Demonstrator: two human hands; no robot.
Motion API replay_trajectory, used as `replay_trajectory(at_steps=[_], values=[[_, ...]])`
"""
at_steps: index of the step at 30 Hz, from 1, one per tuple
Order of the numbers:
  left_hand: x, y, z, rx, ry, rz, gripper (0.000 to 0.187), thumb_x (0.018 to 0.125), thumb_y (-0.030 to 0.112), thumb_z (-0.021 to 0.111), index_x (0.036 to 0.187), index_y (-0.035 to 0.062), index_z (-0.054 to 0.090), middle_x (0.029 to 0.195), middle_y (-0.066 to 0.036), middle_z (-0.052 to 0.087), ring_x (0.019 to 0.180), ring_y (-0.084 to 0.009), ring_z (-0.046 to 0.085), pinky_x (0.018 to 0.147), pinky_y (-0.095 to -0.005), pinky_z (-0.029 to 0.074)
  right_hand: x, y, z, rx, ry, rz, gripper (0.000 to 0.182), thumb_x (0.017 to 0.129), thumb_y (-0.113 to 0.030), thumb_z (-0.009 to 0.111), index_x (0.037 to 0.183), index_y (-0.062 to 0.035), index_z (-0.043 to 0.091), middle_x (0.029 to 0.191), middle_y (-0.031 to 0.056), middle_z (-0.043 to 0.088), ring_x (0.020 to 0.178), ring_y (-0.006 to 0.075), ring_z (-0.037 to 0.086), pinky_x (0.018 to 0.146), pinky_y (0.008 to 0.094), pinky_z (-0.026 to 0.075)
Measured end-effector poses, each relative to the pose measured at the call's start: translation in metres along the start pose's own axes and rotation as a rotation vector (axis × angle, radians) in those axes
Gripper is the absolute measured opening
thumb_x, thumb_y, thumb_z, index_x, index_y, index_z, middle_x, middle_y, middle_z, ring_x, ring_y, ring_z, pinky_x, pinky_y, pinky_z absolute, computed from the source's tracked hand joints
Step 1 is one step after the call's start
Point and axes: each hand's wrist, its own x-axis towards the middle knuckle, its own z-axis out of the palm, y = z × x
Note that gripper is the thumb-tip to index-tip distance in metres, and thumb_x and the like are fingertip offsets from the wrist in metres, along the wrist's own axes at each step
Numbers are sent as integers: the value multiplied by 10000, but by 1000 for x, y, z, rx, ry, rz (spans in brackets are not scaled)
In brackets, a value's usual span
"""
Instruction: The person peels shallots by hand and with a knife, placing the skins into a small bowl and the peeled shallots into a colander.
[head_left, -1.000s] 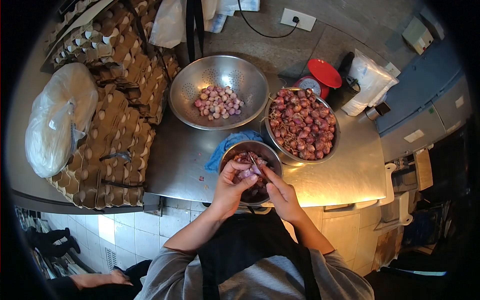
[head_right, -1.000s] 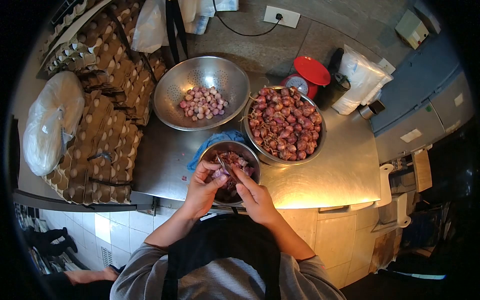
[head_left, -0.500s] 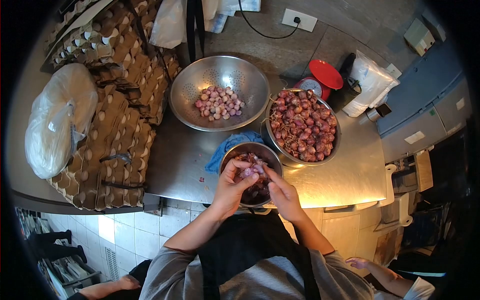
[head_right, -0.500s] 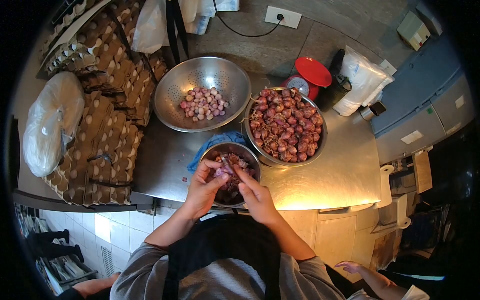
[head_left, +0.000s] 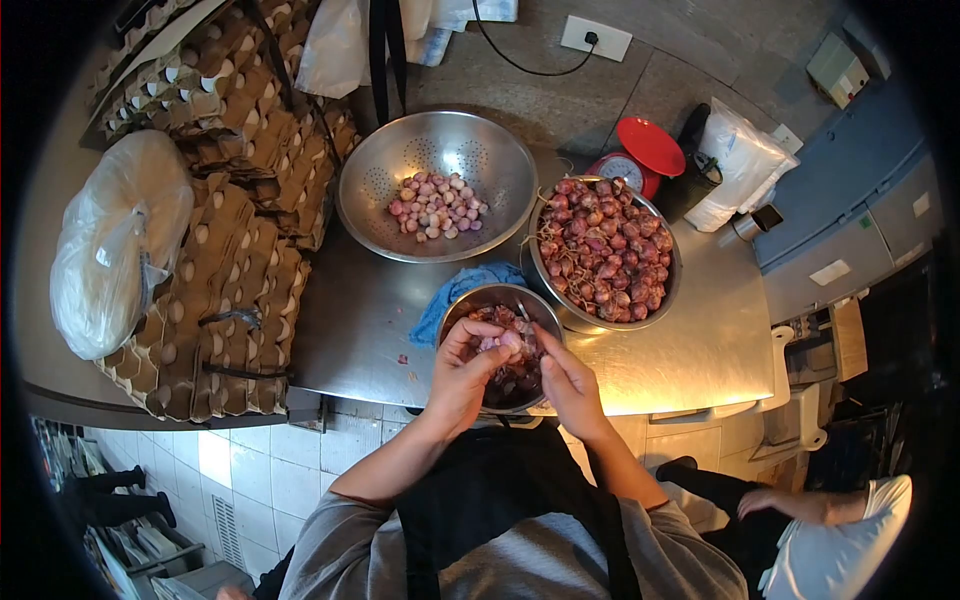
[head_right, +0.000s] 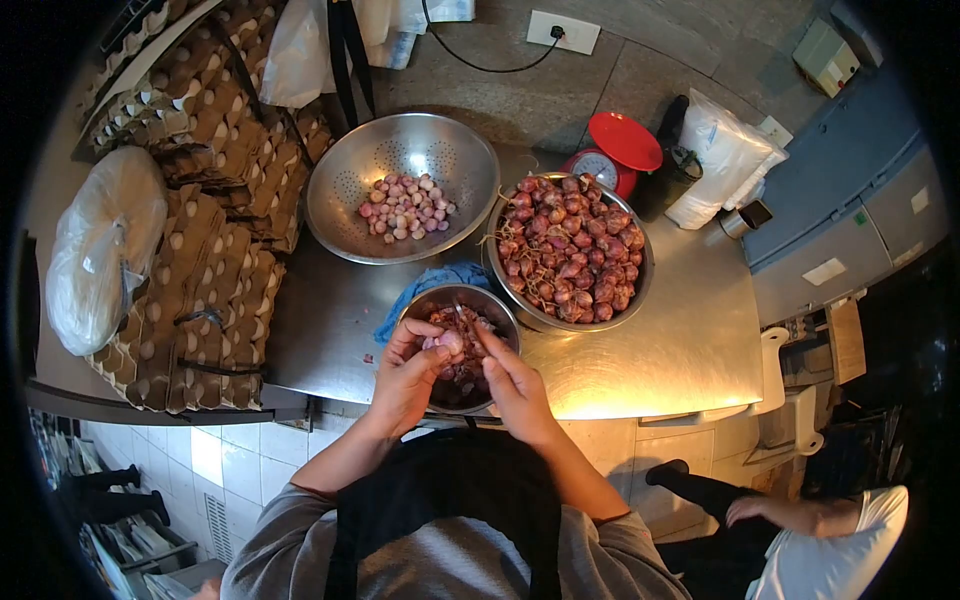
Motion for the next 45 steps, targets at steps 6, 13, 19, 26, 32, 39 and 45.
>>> replay_trajectory(at_steps=[6,13,19,26,32,39,45], values=[[0,4,1,3,-2,-18,187,799,-54,552,939,66,520,940,-58,587,895,-142,573,817,-282,475,4,-12,-9,17,24,41,409,931,-144,418,1321,-30,368,1267,107,470,1146,168,443,951,262,329],[0,-3,-1,148,2,95,181,780,-60,602,904,50,530,967,-39,587,887,-99,566,798,-237,455,-5,-15,6,-321,-88,-239,422,925,-175,433,1332,-83,366,1248,149,492,1157,199,464,953,296,347],[-3,3,4,131,3,63,161,787,-49,602,897,49,537,969,-41,588,894,-105,566,811,-243,452,0,-5,-9,-43,-59,81,412,928,-183,440,1326,-94,381,992,57,561,844,112,506,760,227,402],[-2,0,0,51,15,6,169,804,-17,593,940,51,517,974,-56,586,884,-126,575,802,-257,473,-9,-7,2,31,-131,57,416,938,-212,430,1335,-105,371,801,-20,529,607,33,408,566,166,362],[27,18,-2,147,136,-16,224,815,51,584,998,88,460,928,-61,567,861,-185,587,725,-316,515,-3,-1,-6,100,-51,90,430,951,-156,380,1361,-55,297,911,-37,517,573,6,336,514,146,282],[143,81,-18,328,289,238,239,861,212,577,937,39,430,812,-66,538,766,-212,624,649,-306,524,-6,5,-3,8,-36,-41,459,948,-136,386,1382,-69,255,885,-42,481,584,11,332,541,148,305],[117,68,-13,158,150,50,292,882,270,537,1004,10,487,911,-110,579,819,-220,614,691,-302,540,-15,14,-11,-61,-73,-26,449,945,-127,390,1375,-67,274,635,-66,337,540,25,320,505,153,291]])
